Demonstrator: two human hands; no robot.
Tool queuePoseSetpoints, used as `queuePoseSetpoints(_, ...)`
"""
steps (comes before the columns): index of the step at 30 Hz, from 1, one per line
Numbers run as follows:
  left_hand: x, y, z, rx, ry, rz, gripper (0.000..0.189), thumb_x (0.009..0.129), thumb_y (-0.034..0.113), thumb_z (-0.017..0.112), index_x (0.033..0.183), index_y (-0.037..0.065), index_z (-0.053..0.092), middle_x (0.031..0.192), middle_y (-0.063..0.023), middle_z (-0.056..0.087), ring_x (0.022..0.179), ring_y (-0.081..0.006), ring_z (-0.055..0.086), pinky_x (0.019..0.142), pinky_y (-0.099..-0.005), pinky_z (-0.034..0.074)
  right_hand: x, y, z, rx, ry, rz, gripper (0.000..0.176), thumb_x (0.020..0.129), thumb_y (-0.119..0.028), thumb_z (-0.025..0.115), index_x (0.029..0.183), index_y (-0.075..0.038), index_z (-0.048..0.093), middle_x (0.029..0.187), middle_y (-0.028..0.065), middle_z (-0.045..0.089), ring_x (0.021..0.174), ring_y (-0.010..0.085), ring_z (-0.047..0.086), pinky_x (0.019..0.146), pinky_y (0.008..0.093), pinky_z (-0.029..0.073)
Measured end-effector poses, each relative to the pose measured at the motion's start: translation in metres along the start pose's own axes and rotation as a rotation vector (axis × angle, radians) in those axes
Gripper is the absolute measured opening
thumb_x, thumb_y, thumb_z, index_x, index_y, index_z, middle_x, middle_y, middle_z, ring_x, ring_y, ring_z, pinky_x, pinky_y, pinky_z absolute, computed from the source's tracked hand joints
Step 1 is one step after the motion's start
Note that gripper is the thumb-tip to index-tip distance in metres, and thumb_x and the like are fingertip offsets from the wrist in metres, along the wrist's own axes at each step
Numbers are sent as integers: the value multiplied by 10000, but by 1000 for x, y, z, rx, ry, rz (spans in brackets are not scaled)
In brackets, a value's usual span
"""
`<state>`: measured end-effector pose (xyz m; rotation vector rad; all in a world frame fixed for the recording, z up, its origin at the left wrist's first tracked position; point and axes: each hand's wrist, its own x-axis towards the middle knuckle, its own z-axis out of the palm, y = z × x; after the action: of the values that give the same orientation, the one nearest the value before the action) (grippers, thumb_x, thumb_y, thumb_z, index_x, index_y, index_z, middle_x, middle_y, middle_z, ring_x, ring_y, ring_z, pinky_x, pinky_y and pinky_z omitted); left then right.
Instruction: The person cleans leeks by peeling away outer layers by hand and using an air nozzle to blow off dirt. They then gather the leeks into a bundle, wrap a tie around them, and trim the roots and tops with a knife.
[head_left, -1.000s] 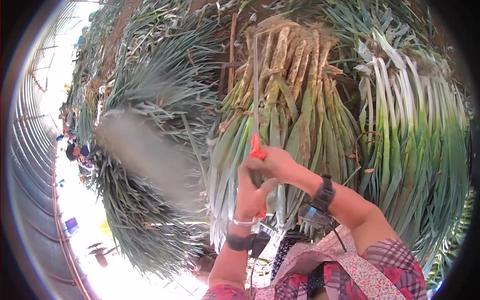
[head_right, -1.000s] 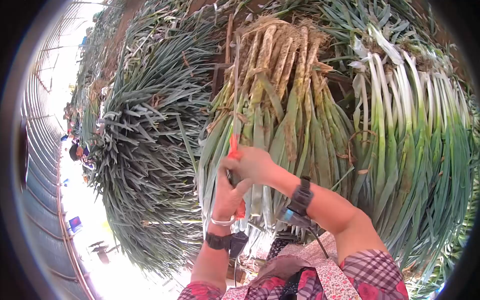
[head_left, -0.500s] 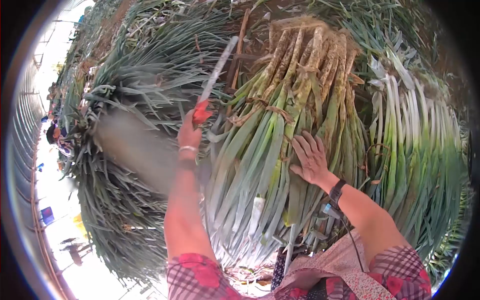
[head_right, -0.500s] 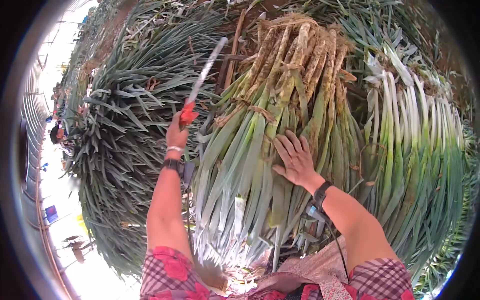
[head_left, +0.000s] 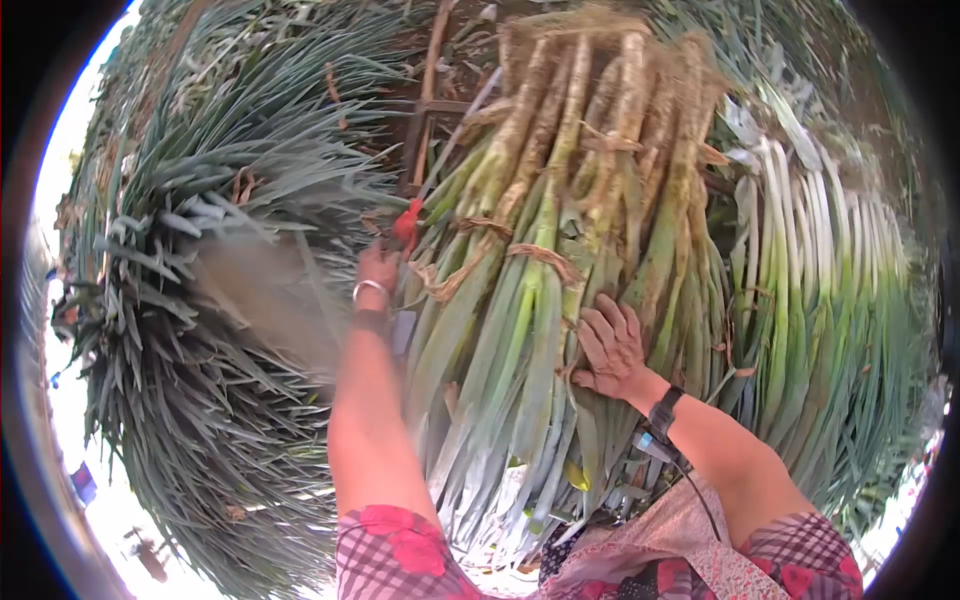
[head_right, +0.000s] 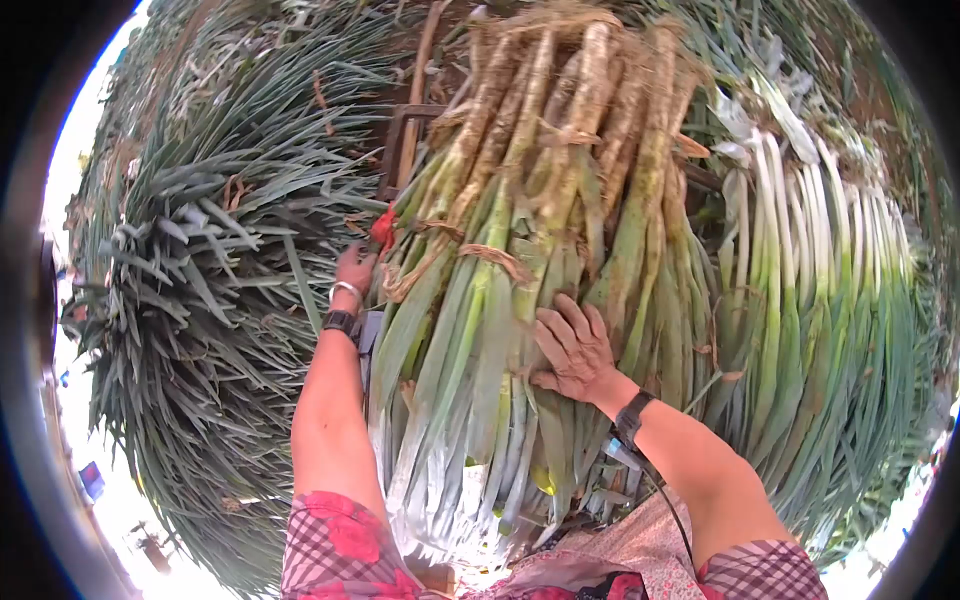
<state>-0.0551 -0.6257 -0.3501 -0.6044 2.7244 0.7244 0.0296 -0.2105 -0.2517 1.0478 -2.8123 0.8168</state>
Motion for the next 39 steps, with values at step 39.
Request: queuePoseSetpoints(39, -134, 295, 58, 625, 460, 98, 688, 848, 570, 412, 1356, 109, 355, 1378, -100, 372, 1274, -332, 304, 1001, -522, 244, 79, 244, -102, 337, -209, 596, 286, 829, -294, 496, 812, -35, 617, 868, 169, 637, 856, 347, 608, 736, 457, 474)
